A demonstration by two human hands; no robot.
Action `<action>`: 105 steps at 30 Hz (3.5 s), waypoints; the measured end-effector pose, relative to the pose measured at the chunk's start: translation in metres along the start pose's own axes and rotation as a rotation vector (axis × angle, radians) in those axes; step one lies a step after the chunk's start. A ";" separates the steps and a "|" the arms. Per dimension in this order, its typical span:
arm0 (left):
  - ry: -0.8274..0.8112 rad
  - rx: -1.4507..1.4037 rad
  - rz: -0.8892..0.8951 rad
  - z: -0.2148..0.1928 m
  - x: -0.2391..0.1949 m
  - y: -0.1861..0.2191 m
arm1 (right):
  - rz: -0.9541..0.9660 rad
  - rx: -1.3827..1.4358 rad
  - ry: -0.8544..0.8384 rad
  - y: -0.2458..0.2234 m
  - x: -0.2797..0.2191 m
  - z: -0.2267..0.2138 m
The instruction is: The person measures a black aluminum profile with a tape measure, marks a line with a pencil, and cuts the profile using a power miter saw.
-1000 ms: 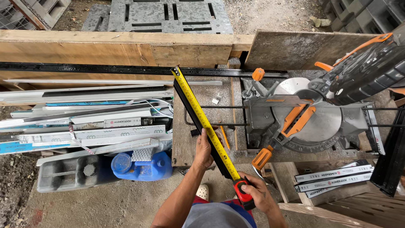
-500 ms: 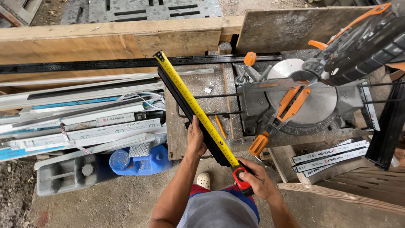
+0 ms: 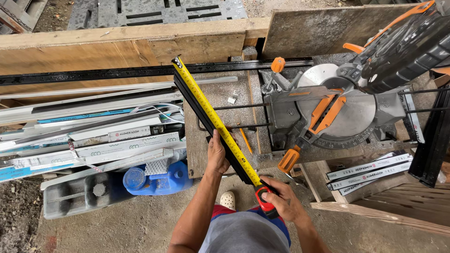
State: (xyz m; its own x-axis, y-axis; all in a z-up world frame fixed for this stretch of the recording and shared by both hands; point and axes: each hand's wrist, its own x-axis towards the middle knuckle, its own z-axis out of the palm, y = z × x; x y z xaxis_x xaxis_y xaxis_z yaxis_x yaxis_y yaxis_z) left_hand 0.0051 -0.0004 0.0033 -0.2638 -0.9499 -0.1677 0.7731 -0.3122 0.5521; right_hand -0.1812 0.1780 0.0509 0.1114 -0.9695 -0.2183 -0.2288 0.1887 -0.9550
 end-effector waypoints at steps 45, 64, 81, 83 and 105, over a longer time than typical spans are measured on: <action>0.099 0.108 0.097 0.004 0.018 0.057 | 0.005 -0.120 -0.102 -0.024 -0.013 -0.032; -0.005 -0.129 0.240 0.038 -0.017 0.108 | 0.028 0.093 -0.400 -0.046 -0.002 -0.076; 0.011 -0.161 0.251 0.029 -0.026 0.112 | 0.041 0.126 -0.467 -0.051 0.001 -0.075; 0.042 -0.146 0.257 0.028 -0.026 0.113 | 0.042 0.118 -0.473 -0.052 0.002 -0.074; 0.090 -0.165 0.234 0.023 -0.026 0.121 | -0.030 0.155 -0.499 -0.055 0.005 -0.062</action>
State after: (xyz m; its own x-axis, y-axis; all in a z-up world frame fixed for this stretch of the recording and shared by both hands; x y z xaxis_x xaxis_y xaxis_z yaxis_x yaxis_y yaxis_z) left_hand 0.0923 -0.0131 0.0934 -0.0204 -0.9916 -0.1274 0.8921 -0.0756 0.4455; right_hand -0.2279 0.1528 0.1151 0.5716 -0.7895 -0.2234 -0.0770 0.2194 -0.9726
